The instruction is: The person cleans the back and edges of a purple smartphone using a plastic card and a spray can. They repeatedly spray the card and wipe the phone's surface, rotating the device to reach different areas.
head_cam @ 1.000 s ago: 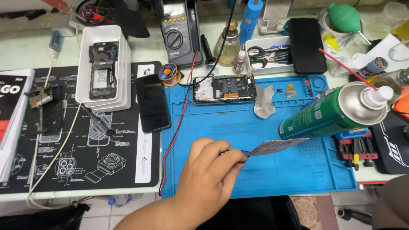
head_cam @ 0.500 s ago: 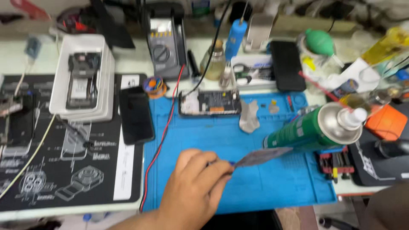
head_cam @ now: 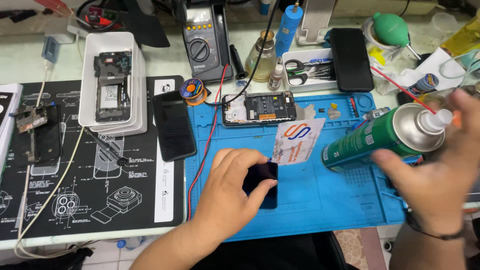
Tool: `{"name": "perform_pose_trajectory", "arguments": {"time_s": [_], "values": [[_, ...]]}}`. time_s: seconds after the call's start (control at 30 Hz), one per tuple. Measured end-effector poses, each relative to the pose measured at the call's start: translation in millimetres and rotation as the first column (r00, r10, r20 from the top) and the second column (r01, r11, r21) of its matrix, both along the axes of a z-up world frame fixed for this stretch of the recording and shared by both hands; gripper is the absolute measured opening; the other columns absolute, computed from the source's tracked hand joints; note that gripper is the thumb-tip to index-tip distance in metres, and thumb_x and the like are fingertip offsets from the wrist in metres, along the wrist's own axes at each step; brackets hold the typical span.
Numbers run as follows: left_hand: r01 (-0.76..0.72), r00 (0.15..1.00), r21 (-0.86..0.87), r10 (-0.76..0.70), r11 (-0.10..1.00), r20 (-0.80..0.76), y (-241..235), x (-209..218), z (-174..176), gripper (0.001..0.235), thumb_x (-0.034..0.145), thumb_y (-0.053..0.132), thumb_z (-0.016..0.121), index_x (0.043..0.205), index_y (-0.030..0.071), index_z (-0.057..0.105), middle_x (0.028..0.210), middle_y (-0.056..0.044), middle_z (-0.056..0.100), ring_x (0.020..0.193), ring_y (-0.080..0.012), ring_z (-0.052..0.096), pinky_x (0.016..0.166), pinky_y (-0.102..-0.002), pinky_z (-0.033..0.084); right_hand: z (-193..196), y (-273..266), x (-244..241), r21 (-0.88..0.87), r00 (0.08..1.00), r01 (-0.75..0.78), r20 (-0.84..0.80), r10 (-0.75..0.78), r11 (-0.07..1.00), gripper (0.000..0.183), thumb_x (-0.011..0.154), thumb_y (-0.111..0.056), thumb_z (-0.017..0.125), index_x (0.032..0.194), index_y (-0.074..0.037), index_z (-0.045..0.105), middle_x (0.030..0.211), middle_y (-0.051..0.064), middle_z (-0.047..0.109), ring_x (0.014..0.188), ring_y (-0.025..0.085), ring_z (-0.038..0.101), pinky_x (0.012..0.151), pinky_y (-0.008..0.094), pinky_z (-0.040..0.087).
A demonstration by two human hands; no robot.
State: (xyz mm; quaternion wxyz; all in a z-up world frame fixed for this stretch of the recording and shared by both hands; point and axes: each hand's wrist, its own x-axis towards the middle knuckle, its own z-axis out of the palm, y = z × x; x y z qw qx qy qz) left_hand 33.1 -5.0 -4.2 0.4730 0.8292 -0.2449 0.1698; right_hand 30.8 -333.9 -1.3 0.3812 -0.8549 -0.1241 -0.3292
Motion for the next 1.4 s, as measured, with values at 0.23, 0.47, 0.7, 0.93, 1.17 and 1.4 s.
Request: {"name": "perform_pose_trajectory", "arguments": {"time_s": [0.23,0.47,0.7,0.93,1.17,1.4], "values": [[0.037,0.992,-0.011,-0.038,0.999,-0.117,4,11,-8,0.052,0.077,0.021,0.088,0.118,0.007,0.061,0.114,-0.010,0.068,0.111,-0.0326,0.062,0.095,-0.040,0.050,-44,1,17,-0.074,0.952,0.167,0.271,-0.142,0.983,0.092,0.093,-0.011,0.090,0.158,-0.007,0.025,0.145,0.012,0.038,0.131,0.022,0.046,0.116,0.038,0.042],[0.024,0.956,-0.141,-0.064,0.990,-0.285,14,43,-16,0.051,0.075,0.025,0.088,0.116,0.009,0.062,0.113,-0.008,0.069,0.111,-0.0246,0.066,0.096,-0.035,0.052,6,9,-13,0.049,0.975,-0.218,-0.037,0.220,0.975,0.080,0.085,-0.018,0.085,0.148,-0.007,0.037,0.132,0.013,0.058,0.109,0.021,0.066,0.096,0.032,0.057],[-0.004,0.982,-0.066,-0.008,0.998,-0.187,9,34,-16,0.051,0.076,0.024,0.088,0.118,0.009,0.063,0.117,-0.010,0.068,0.115,-0.0305,0.062,0.100,-0.039,0.048,44,32,-9,-0.319,0.966,-0.254,-0.127,0.225,0.913,0.076,0.069,-0.022,0.089,0.134,-0.008,0.052,0.120,0.014,0.066,0.105,0.026,0.069,0.092,0.034,0.056],[-0.028,0.990,-0.046,0.021,0.999,-0.143,7,31,-16,0.050,0.076,0.023,0.087,0.118,0.009,0.063,0.116,-0.011,0.067,0.115,-0.0326,0.060,0.100,-0.041,0.047,55,55,8,-0.400,0.972,-0.230,-0.145,0.187,0.887,0.073,0.067,-0.024,0.088,0.129,-0.006,0.054,0.114,0.016,0.066,0.104,0.031,0.067,0.087,0.038,0.055],[-0.036,0.990,-0.037,0.031,0.999,-0.141,4,29,-14,0.049,0.077,0.022,0.086,0.118,0.008,0.064,0.117,-0.010,0.068,0.115,-0.0324,0.060,0.100,-0.041,0.047,54,57,12,-0.437,0.973,-0.232,-0.113,0.203,0.869,0.073,0.068,-0.026,0.088,0.129,-0.007,0.053,0.117,0.015,0.065,0.108,0.033,0.067,0.089,0.039,0.055],[-0.043,0.990,-0.017,0.040,0.999,-0.132,3,27,-12,0.049,0.077,0.023,0.086,0.118,0.008,0.064,0.117,-0.010,0.068,0.115,-0.0327,0.060,0.099,-0.041,0.047,55,56,13,-0.434,0.969,-0.246,-0.119,0.216,0.866,0.073,0.067,-0.027,0.088,0.129,-0.008,0.053,0.116,0.015,0.066,0.108,0.033,0.067,0.088,0.038,0.054]]}}
